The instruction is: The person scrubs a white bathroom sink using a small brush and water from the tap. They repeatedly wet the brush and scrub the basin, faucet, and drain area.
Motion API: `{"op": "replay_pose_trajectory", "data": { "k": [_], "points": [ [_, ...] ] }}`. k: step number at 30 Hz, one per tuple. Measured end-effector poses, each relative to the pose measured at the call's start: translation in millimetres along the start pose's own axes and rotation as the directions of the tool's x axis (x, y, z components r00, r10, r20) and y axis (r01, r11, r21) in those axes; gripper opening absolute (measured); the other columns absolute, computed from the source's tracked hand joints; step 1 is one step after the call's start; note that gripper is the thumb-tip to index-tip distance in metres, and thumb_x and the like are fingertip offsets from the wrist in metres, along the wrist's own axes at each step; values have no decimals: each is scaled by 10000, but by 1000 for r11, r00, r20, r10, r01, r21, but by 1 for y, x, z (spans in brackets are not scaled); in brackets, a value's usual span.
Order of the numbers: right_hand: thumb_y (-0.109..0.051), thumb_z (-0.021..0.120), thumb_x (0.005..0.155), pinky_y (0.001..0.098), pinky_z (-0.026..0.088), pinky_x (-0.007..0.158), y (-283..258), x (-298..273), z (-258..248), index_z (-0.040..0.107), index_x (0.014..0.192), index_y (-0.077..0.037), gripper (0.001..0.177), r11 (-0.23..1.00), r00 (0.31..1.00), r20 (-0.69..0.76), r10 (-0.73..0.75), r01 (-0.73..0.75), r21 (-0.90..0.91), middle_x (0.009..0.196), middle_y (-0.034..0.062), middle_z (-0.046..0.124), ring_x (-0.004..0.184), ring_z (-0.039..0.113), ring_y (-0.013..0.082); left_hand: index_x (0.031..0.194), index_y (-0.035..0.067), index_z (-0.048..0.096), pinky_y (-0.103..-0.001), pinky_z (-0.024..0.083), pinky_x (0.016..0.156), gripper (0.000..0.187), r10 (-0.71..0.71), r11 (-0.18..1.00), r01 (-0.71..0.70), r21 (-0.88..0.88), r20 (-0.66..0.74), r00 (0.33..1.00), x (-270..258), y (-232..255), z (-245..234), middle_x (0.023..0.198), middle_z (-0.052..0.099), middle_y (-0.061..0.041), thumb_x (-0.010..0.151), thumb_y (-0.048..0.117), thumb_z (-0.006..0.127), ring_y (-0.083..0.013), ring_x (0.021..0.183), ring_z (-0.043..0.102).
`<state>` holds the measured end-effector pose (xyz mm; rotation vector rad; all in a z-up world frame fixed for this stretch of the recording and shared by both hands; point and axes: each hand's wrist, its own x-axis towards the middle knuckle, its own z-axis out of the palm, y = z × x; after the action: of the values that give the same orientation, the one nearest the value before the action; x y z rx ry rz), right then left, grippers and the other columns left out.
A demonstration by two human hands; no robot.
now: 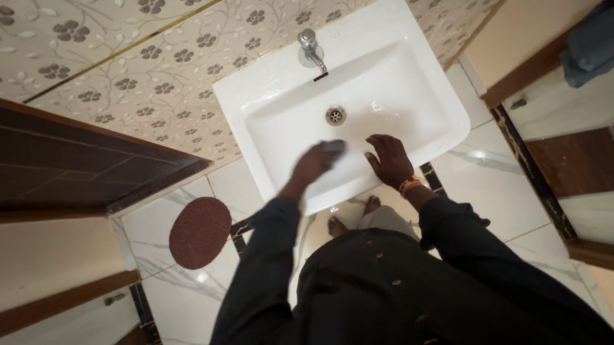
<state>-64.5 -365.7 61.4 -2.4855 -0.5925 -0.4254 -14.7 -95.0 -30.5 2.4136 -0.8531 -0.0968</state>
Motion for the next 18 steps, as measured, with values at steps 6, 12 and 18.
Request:
{"op": "replay_pose_trajectory", "data": {
  "k": [6, 12, 18],
  "points": [
    [-223, 672, 973, 484, 440, 1065, 0, 1, -1, 598, 1299, -41, 380, 999, 1000, 14, 23, -23, 29, 1302, 149, 624, 1234, 574, 344, 1278, 152, 710, -507, 454, 1059, 456, -287, 909, 301, 288, -89, 954, -33, -45, -50, 1450, 558, -269, 837, 198, 816, -412, 1254, 557],
    [-238, 675, 969, 491, 434, 1059, 1, 1, 0, 596, 1299, -34, 395, 999, 999, 27, 34, -35, 29, 1298, 160, 623, 1228, 571, 355, 1314, 132, 677, -459, 449, 1110, 479, -227, 965, 241, -103, 131, 965, -4, 7, 9, 1476, 537, -250, 851, 222, 758, -419, 1271, 553],
    [-247, 679, 963, 480, 439, 1067, 3, -8, 4, 591, 1307, -44, 409, 1000, 1000, 21, 19, -19, 19, 1295, 145, 622, 1234, 568, 347, 1282, 121, 703, -455, 459, 1119, 416, -28, 965, 55, -257, 107, 994, 22, 34, 30, 1473, 556, -225, 900, 250, 801, -414, 1276, 571]
  ]
}}
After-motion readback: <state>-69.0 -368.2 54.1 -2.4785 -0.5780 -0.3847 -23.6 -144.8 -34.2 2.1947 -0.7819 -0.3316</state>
